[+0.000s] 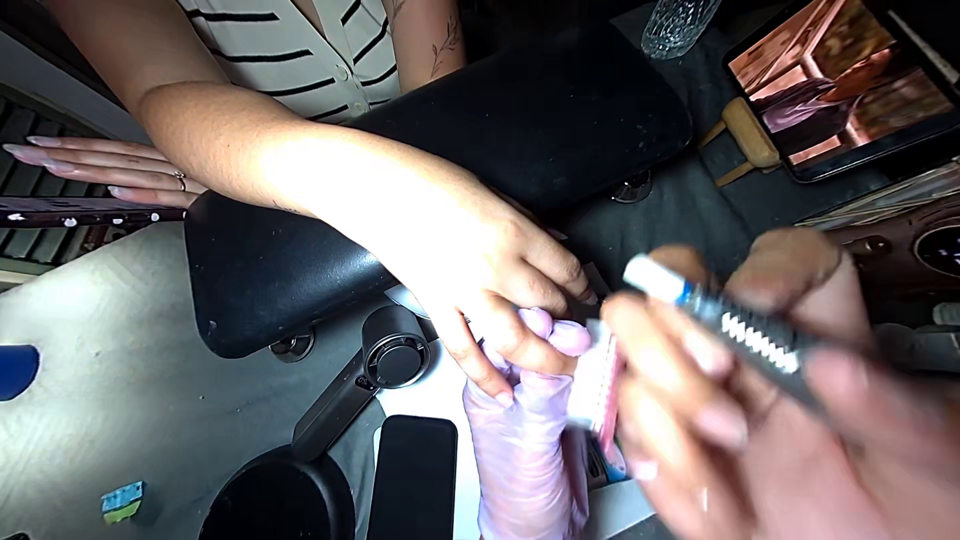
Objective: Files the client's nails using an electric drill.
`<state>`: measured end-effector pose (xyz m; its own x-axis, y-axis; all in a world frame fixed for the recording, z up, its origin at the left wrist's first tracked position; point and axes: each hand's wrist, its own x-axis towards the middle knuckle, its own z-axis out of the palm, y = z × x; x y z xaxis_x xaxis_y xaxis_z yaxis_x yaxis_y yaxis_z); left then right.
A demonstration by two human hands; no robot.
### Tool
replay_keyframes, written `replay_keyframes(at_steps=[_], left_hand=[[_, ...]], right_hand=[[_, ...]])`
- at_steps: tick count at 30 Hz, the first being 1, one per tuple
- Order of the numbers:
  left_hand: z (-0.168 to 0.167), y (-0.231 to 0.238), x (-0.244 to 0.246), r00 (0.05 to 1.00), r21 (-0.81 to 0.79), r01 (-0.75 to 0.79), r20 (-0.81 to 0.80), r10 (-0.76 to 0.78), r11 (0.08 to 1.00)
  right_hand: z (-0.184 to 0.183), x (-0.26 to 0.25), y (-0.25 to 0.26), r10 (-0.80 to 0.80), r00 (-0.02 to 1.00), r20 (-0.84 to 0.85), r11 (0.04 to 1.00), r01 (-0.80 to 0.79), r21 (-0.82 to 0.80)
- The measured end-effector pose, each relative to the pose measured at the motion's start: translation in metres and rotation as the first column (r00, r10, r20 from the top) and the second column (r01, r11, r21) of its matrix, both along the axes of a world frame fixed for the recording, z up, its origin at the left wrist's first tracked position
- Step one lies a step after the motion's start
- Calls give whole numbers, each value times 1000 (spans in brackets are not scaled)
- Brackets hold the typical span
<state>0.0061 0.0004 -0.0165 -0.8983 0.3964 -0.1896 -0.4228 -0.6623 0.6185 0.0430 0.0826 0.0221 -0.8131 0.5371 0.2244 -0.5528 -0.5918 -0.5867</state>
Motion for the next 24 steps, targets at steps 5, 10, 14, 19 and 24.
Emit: replay_keyframes(at_steps=[5, 10, 14, 19, 24], left_hand=[[-13, 4, 1, 1000, 67, -2, -31, 4, 998], [-5, 4, -4, 1000, 73, 15, -16, -14, 997], [0, 5, -3, 1000, 86, 13, -3, -12, 996], [-1, 5, -5, 997, 47, -15, -72, 19, 999], [5, 6, -5, 998, -11, -34, -59, 33, 999]], right_hand=[[-1, 2, -5, -73, 996, -49, 994, 76, 80], [-16, 6, 18, -233, 967, -108, 885, 257, 388], [-38, 12, 23, -211, 962, -171, 850, 267, 454], [-52, 14, 20, -156, 975, -158, 894, 208, 397], [-58, 12, 21, -139, 979, -147, 923, 182, 338]])
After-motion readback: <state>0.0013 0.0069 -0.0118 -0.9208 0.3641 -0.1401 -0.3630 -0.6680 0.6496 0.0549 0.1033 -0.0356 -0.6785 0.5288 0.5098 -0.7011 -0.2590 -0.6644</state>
